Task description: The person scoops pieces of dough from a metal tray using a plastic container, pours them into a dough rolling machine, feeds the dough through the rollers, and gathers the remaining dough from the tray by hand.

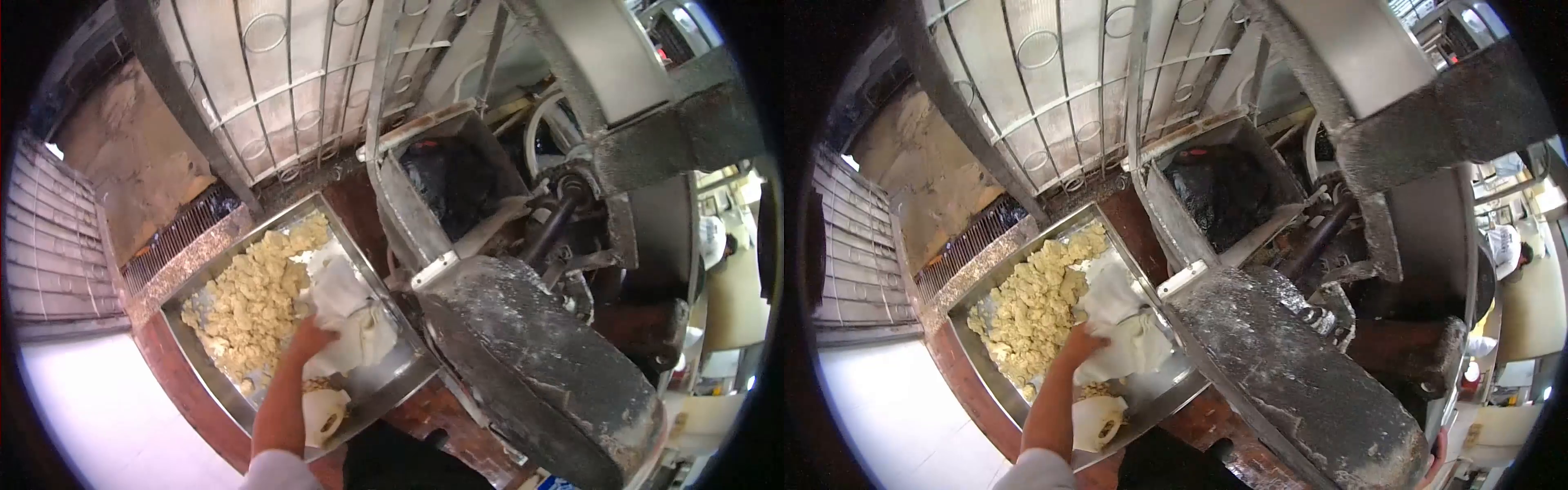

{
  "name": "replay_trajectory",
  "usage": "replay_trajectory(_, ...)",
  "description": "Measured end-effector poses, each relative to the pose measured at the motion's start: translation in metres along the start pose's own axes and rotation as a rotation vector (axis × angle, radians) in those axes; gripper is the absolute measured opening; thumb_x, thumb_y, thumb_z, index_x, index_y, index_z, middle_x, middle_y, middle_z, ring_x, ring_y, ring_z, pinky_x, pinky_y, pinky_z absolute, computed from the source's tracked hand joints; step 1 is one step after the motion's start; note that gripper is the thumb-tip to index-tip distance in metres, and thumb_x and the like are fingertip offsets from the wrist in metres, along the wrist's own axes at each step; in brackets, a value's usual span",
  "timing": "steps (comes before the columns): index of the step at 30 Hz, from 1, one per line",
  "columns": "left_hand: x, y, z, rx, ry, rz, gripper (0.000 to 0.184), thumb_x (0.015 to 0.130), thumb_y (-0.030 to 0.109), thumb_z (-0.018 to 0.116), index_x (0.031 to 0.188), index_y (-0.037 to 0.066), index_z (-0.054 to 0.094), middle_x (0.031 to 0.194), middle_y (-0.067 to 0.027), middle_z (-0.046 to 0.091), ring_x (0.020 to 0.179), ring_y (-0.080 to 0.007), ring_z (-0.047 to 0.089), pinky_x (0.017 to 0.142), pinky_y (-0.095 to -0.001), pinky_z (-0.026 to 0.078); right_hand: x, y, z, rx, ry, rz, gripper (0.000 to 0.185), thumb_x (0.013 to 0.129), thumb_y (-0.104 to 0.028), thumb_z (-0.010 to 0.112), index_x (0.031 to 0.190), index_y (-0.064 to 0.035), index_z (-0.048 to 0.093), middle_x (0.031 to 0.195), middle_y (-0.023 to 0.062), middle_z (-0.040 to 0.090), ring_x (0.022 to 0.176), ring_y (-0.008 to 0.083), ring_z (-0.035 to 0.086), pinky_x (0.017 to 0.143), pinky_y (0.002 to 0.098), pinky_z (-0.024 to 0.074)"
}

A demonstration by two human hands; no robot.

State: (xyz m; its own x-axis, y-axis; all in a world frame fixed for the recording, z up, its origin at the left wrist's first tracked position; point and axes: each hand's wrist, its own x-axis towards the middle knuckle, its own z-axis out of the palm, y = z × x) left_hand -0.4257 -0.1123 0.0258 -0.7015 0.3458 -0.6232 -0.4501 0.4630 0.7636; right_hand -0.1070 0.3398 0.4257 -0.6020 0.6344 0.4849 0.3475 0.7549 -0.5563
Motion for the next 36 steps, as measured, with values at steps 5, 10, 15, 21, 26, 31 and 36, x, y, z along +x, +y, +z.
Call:
replay_trajectory(5, -0.101, 0.079, -0.078, -0.642, 0.25, 0.121, 0.058, 0.064, 0.004, 0.072, 0.119, -0.002, 0.057, 0.103, -0.0108, 0.066, 0.09, -0.025, 0.064, 0.082, -0.0362, 0.052, -0.006, 0.018, -0.013, -0.002, 0.012, -0.034, 0.044, 0.099, -0.027, 0.04, 0.131, 0.0031, 0.046, 0.135, 0.0158, 0.047, 0.123, 0.0252, 0.045, 0.108, 0.0375, 0.0294)
replay_trajectory(10, -0.107, 0.174, -0.117, -1.098, 0.208, 0.464, 0.059, 0.069, 0.006, 0.067, 0.124, -0.005, 0.05, 0.114, -0.0179, 0.062, 0.1, -0.0305, 0.063, 0.089, -0.0419, 0.052, -0.007, -0.011, 0.003, -0.109, 0.076, -0.009, 0.046, 0.095, -0.031, 0.045, 0.123, 0.0052, 0.051, 0.133, 0.0207, 0.048, 0.124, 0.03, 0.045, 0.108, 0.0415, 0.0284)
replay_trajectory(15, -0.065, 0.297, -0.115, -1.422, -0.037, 0.692, 0.044, 0.077, 0.008, 0.064, 0.119, -0.004, 0.055, 0.109, -0.0178, 0.063, 0.097, -0.0284, 0.065, 0.087, -0.0417, 0.054, -0.004, -0.034, 0.016, -0.085, 0.1, -0.064, 0.04, 0.094, -0.027, 0.046, 0.118, 0.0046, 0.054, 0.13, 0.0205, 0.051, 0.122, 0.0303, 0.046, 0.107, 0.041, 0.0296)
replay_trajectory(21, 0.046, 0.374, -0.068, -1.218, -0.465, 0.768, 0.036, 0.08, 0.007, 0.062, 0.115, -0.003, 0.057, 0.106, -0.0167, 0.065, 0.095, -0.0276, 0.066, 0.085, -0.0407, 0.055, -0.006, -0.037, 0.019, -0.047, 0.135, -0.033, 0.038, 0.093, -0.028, 0.05, 0.114, 0.0029, 0.054, 0.128, 0.0212, 0.051, 0.121, 0.0312, 0.046, 0.106, 0.0427, 0.0306)
replay_trajectory(26, 0.138, 0.367, 0.018, 0.461, 0.201, 0.934, 0.052, 0.071, 0.02, 0.072, 0.118, 0.002, 0.057, 0.108, -0.0182, 0.065, 0.099, -0.033, 0.063, 0.087, -0.0406, 0.049, -0.004, -0.038, 0.018, -0.014, 0.144, -0.043, 0.038, 0.09, -0.027, 0.052, 0.113, 0.003, 0.055, 0.128, 0.0214, 0.051, 0.119, 0.0319, 0.047, 0.105, 0.0429, 0.0317)
replay_trajectory(31, 0.106, 0.37, 0.048, 1.077, -0.083, 0.765, 0.054, 0.068, 0.015, 0.066, 0.12, 0.007, 0.06, 0.115, -0.0228, 0.061, 0.108, -0.0384, 0.058, 0.093, -0.043, 0.046, 0.0, -0.042, 0.021, -0.07, 0.138, -0.073, 0.038, 0.091, -0.028, 0.052, 0.112, 0.0032, 0.058, 0.125, 0.0197, 0.054, 0.119, 0.0304, 0.048, 0.104, 0.0411, 0.032)
replay_trajectory(36, 0.074, 0.334, 0.012, 0.221, 0.329, 0.841, 0.05, 0.078, 0.018, 0.067, 0.124, 0.002, 0.055, 0.118, -0.0177, 0.061, 0.111, -0.0306, 0.058, 0.098, -0.0372, 0.042, -0.002, -0.041, 0.019, -0.074, 0.181, -0.093, 0.031, 0.087, -0.023, 0.056, 0.106, 0.0014, 0.059, 0.121, 0.0199, 0.056, 0.116, 0.0322, 0.051, 0.103, 0.0429, 0.0341)
